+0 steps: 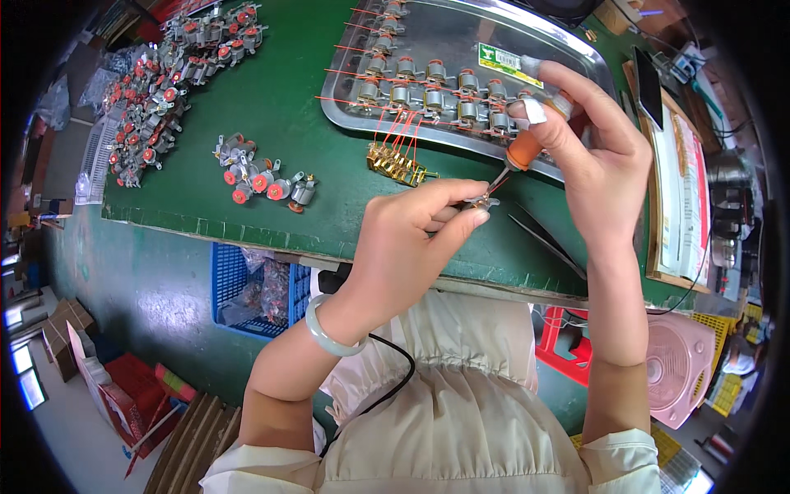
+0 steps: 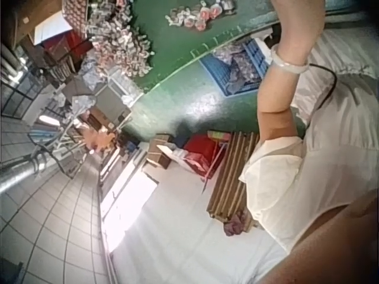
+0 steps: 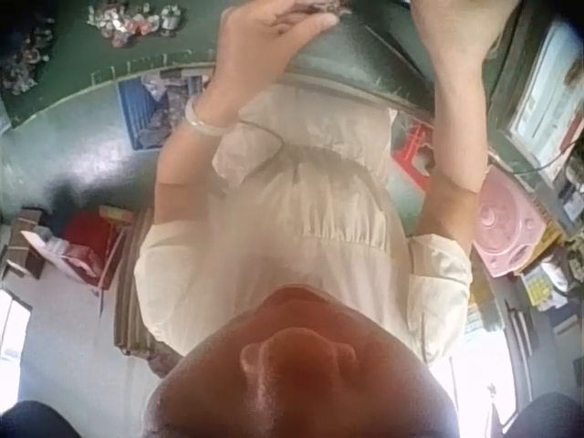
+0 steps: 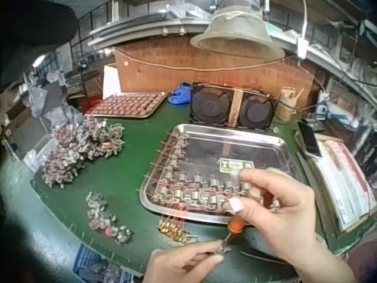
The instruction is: Assembling and securing small electronic motor components using a screwdriver and pliers on a workbench.
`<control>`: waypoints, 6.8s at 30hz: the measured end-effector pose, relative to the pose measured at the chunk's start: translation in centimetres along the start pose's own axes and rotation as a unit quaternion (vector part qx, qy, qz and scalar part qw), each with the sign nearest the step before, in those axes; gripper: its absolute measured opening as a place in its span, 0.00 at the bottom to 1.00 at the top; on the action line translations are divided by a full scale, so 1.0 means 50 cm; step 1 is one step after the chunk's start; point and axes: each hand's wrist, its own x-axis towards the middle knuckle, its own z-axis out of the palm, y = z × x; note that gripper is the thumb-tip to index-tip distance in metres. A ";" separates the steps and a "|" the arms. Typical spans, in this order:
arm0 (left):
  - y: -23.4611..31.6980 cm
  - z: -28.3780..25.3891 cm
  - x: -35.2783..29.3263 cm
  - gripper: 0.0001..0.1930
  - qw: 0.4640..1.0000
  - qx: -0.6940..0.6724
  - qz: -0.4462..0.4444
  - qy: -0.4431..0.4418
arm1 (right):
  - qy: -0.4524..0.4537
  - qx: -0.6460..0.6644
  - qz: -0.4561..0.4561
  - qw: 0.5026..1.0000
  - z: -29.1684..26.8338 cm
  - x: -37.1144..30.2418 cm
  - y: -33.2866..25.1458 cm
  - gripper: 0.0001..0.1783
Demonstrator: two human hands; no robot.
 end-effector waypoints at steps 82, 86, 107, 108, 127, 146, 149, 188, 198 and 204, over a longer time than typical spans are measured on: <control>0.041 0.002 0.005 0.18 0.874 -0.474 -0.104 0.021 | 0.076 0.076 -0.199 0.974 0.011 -0.162 0.026 0.20; 0.044 0.013 0.007 0.17 0.856 -0.502 -0.109 0.054 | 0.128 -0.016 -0.244 0.961 0.032 -0.156 0.025 0.20; 0.041 0.031 0.013 0.17 0.890 -0.434 -0.074 0.115 | -0.016 0.268 0.122 0.956 0.027 -0.177 0.013 0.16; 0.042 0.031 0.013 0.17 0.891 -0.434 -0.074 0.115 | -0.016 0.268 0.122 0.956 0.019 -0.173 0.015 0.16; 0.043 0.039 0.000 0.09 0.951 -0.298 0.001 0.087 | 0.042 0.266 0.046 0.962 0.065 -0.134 0.015 0.14; 0.041 0.040 -0.001 0.06 0.975 -0.166 0.089 0.121 | -0.101 0.523 0.202 0.822 0.035 -0.125 0.014 0.12; 0.035 0.043 -0.001 0.06 0.975 -0.160 0.077 0.132 | -0.008 0.371 0.099 0.923 0.045 -0.134 0.012 0.11; 0.043 0.038 0.021 0.05 0.935 -0.352 -0.032 -0.014 | -0.003 -0.102 -0.216 0.971 -0.049 -0.125 0.040 0.17; 0.023 0.043 0.024 0.10 0.947 -0.314 0.050 -0.049 | -0.072 0.046 -0.130 0.988 -0.053 -0.124 0.024 0.12; 0.010 0.049 0.027 0.13 0.930 -0.347 0.087 -0.087 | -0.186 0.510 0.225 0.809 -0.059 -0.130 0.041 0.11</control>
